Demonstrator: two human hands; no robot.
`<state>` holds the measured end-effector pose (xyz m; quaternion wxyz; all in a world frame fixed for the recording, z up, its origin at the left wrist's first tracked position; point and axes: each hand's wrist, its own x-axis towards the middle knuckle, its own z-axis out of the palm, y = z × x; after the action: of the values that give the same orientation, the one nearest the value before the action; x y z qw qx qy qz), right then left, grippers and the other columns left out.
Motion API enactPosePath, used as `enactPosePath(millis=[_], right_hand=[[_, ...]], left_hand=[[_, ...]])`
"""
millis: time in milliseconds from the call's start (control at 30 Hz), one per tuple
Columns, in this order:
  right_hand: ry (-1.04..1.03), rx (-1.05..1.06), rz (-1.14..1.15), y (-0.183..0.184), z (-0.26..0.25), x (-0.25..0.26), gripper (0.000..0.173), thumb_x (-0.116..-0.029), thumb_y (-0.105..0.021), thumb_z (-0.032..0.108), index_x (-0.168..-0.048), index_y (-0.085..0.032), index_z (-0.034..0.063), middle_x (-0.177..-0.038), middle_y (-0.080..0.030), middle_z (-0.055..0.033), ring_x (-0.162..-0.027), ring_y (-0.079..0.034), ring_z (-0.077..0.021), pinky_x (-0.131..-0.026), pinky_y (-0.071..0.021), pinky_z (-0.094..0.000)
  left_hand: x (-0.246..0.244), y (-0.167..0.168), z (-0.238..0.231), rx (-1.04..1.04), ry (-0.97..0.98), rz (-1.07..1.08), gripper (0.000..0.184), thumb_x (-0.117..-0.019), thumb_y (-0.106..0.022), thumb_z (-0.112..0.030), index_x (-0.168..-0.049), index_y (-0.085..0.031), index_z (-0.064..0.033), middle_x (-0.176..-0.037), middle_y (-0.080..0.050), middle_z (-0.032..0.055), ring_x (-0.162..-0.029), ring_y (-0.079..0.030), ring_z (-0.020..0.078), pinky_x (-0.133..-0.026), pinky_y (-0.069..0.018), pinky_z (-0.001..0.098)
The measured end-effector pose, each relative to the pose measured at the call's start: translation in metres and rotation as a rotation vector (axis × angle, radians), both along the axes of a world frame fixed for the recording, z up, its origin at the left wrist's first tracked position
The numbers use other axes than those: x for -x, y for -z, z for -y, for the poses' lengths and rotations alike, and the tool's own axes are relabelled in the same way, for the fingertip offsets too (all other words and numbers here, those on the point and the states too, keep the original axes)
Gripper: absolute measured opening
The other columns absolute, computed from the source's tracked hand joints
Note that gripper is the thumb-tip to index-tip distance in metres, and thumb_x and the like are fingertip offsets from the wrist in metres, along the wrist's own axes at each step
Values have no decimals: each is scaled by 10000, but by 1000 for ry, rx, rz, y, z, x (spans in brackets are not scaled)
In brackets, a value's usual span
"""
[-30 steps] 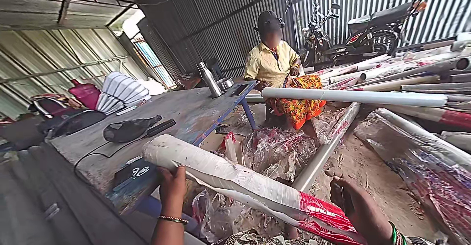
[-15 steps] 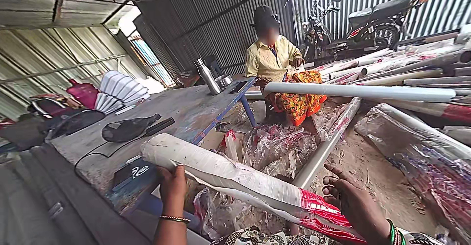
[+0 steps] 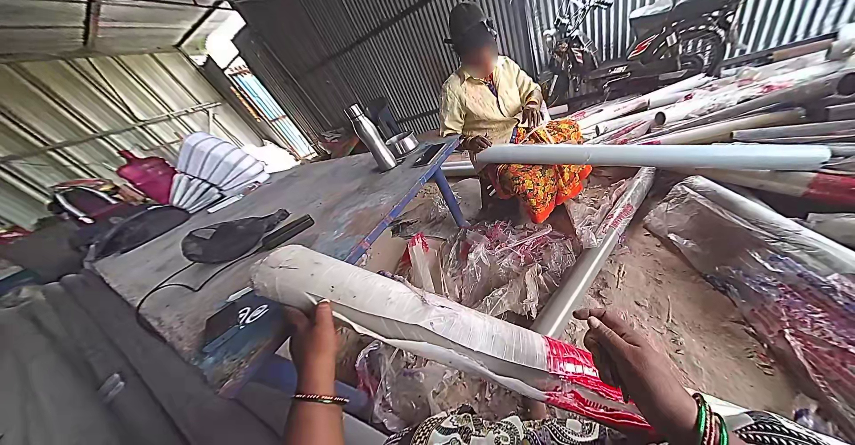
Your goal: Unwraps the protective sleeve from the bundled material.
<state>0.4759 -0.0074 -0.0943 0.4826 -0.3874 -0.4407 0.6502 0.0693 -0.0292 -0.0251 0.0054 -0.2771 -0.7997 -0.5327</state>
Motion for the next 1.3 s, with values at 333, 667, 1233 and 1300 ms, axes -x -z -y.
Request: enactPosePath(millis=[333,667,1233,1300], right_hand=[[-89,47,205,2,-4,4,419,-1028,-456,64,-1440,-418,-5,-949,-642,-81,-658,-678,-128,-592,-589,-280],[-114,-48,267,15,-6,9,564,-877,-485,-11,-1438,-421,-2,-934,-649,-48,-711,-685,-131,-624,-589,-307],[-186,-205,599,26,-7,14,313,-960,-580,34,-1272,-607,47,-1008,-737,-84,-900,-726,-205,-829,-586,-425],[-195,-223,627,23,-6,14,306,-967,-583,34,-1271,-611,44,-1007,-738,-84,-905,-723,-209,-834,-579,-426]], left_hand=[[-3,0,2,-37,28,-8,688,-1080,-418,-270,-1633,-97,-17,-1613,-326,256,-1435,-427,354,-1130,-380,531],[-1,2,0,-44,12,0,692,-1083,-417,-274,-1637,-84,-26,-1613,-328,253,-1433,-432,346,-1124,-391,521],[-2,5,0,-70,27,28,698,-1090,-400,-300,-1645,-51,-59,-1612,-325,257,-1410,-457,363,-1084,-428,544],[-1,7,-1,-79,26,31,704,-1090,-395,-302,-1645,-37,-58,-1621,-312,253,-1414,-461,344,-1099,-429,514]])
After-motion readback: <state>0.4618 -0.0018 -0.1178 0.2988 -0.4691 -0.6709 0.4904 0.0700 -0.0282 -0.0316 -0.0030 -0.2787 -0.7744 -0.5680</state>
